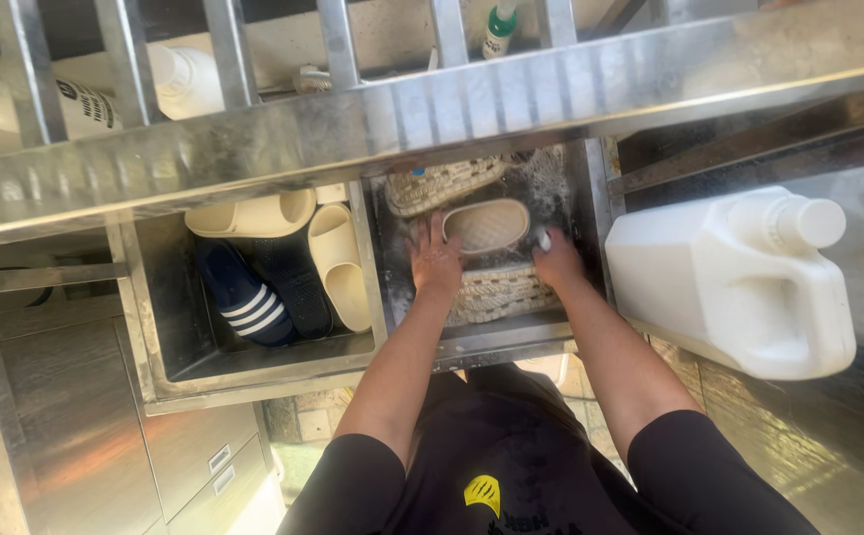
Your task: The person scrubs a beige slide with a white sponge, rinses it under running water, and places it in a sink with other slides. They repeat this process for multiple slides, scrubbing the soles and uppers before rinsing and stacking them.
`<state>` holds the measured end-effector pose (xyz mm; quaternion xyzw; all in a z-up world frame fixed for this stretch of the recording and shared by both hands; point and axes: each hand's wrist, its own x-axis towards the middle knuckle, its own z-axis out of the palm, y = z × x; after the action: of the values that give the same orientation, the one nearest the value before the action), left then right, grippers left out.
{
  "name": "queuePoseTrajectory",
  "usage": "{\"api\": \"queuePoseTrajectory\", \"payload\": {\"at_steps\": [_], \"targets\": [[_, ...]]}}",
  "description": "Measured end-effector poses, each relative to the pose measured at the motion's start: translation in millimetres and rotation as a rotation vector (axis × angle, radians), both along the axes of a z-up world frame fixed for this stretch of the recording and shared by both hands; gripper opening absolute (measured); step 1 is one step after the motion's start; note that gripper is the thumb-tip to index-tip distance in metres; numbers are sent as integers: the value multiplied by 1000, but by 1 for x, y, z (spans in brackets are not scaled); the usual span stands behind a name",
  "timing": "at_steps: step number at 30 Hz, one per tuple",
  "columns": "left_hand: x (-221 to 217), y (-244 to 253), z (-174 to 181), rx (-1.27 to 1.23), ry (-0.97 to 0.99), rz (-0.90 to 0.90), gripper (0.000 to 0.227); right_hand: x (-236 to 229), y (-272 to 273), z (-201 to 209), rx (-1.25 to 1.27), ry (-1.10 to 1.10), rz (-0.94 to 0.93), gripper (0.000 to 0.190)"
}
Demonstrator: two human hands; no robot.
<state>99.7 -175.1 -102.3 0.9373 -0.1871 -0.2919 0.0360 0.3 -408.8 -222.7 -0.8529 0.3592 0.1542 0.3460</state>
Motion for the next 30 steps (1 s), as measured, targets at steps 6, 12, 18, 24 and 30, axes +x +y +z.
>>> {"api": "queuePoseTrajectory", "payload": {"at_steps": [6, 12, 18, 24, 30], "targets": [[17, 16, -75, 136, 220, 17, 38, -6, 2, -14, 14, 149, 46, 57], [19, 5, -116, 288, 216, -108, 43, -10, -8, -8, 45, 203, 24, 52], [24, 16, -74, 94, 239, -18, 52, -14, -8, -16, 58, 110, -41, 56], [28, 46, -72, -429, 320, 239, 69, -12, 2, -24, -82, 27, 82, 46], [20, 47, -24, -514, 263, 404, 56, 2, 1, -33, -12, 126, 222, 43]]}}
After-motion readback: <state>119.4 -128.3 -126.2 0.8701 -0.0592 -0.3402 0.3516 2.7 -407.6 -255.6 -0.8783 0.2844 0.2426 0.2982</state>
